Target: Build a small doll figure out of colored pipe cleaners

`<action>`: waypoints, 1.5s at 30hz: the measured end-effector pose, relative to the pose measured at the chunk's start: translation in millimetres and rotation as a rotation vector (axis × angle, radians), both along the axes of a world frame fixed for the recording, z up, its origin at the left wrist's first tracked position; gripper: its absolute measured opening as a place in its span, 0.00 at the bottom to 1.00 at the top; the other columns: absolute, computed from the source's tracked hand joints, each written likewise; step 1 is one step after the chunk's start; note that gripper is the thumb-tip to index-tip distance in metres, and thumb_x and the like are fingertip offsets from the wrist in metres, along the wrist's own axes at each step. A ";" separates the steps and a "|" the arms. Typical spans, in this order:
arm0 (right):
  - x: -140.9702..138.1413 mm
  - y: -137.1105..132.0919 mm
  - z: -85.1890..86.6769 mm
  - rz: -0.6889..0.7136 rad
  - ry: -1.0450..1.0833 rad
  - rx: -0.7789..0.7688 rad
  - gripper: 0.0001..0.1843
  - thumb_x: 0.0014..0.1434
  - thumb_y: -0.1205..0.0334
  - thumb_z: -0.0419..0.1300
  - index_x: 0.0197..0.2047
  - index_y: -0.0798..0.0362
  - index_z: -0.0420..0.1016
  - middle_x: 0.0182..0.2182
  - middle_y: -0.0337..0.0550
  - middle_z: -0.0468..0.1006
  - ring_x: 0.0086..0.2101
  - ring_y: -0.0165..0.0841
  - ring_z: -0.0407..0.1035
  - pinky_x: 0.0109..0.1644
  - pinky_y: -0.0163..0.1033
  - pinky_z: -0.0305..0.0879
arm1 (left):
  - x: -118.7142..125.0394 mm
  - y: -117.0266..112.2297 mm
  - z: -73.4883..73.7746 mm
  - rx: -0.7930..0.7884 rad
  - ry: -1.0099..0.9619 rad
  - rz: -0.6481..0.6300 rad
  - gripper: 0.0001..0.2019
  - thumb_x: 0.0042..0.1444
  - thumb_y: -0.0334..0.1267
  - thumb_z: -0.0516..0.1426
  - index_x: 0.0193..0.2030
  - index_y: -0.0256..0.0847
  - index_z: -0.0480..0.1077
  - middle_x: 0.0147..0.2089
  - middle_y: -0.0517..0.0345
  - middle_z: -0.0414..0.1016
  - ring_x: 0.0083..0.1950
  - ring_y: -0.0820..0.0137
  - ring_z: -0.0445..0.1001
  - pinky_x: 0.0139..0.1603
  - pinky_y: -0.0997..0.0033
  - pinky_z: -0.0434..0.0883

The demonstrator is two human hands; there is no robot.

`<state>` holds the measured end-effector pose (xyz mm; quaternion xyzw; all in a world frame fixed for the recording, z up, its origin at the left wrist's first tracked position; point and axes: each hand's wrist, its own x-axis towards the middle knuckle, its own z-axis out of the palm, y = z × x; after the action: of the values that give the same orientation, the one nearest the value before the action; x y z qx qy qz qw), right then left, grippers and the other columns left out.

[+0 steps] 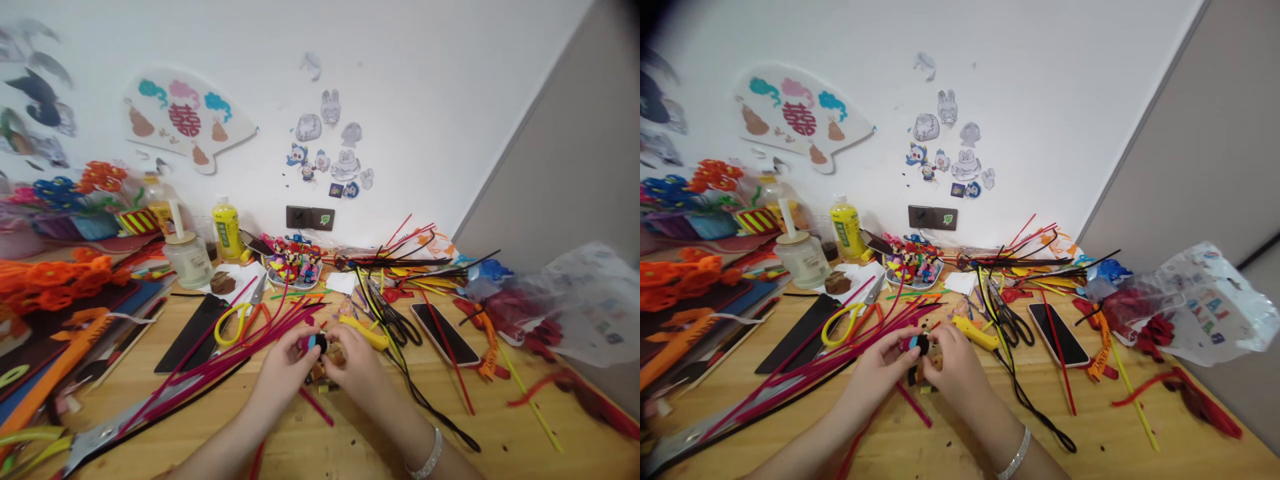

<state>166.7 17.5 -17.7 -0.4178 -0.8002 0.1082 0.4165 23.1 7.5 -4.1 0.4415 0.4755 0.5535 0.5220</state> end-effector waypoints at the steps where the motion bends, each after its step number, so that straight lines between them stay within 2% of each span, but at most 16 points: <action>1: -1.0 -1.0 -0.3 0.006 -0.006 0.026 0.12 0.47 0.74 0.56 0.37 0.55 0.66 0.34 0.47 0.73 0.37 0.37 0.68 0.41 0.43 0.68 | -0.5 0.0 -1.3 -0.011 -0.004 0.004 0.15 0.35 0.37 0.65 0.34 0.37 0.74 0.38 0.52 0.79 0.43 0.60 0.75 0.47 0.62 0.69; 7: -8.2 -8.7 -4.0 0.005 -0.046 0.157 0.14 0.48 0.75 0.54 0.39 0.54 0.66 0.36 0.49 0.72 0.40 0.39 0.66 0.42 0.45 0.68 | -3.3 -1.7 -1.7 -0.052 -0.011 0.063 0.12 0.38 0.40 0.64 0.29 0.36 0.73 0.31 0.54 0.77 0.35 0.65 0.74 0.34 0.70 0.71; 15: -14.0 -13.1 -6.7 -0.016 -0.064 0.208 0.13 0.48 0.75 0.53 0.39 0.54 0.66 0.35 0.49 0.70 0.38 0.39 0.65 0.40 0.46 0.67 | -0.5 -3.8 1.4 -0.076 -0.027 0.100 0.11 0.36 0.40 0.64 0.26 0.37 0.71 0.26 0.60 0.74 0.29 0.70 0.72 0.28 0.74 0.68; 36: -17.0 -13.6 -4.2 -0.066 -0.079 0.084 0.10 0.43 0.74 0.52 0.31 0.53 0.62 0.32 0.48 0.70 0.35 0.39 0.65 0.37 0.44 0.66 | 0.0 -5.0 -0.4 -0.116 0.048 0.091 0.09 0.37 0.38 0.63 0.26 0.37 0.73 0.25 0.58 0.76 0.29 0.68 0.73 0.31 0.72 0.68; 42: -18.9 -13.7 -5.9 -0.100 -0.098 0.011 0.11 0.42 0.76 0.53 0.30 0.54 0.63 0.31 0.49 0.69 0.35 0.40 0.65 0.36 0.45 0.67 | 0.0 -4.0 -0.7 -0.112 0.073 0.083 0.07 0.38 0.37 0.62 0.26 0.36 0.73 0.24 0.58 0.75 0.28 0.68 0.73 0.30 0.72 0.68; 45: -18.6 -14.4 -6.4 -0.087 -0.074 0.027 0.11 0.44 0.75 0.53 0.33 0.54 0.64 0.33 0.48 0.70 0.36 0.40 0.65 0.39 0.46 0.68 | -0.5 -3.0 0.9 -0.104 0.045 0.085 0.08 0.37 0.37 0.63 0.26 0.37 0.73 0.26 0.58 0.76 0.29 0.68 0.73 0.30 0.72 0.69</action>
<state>148.1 3.1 -24.0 -0.4506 -0.7974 0.0637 0.3963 22.6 4.5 -3.2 0.4058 0.5336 0.5396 0.5094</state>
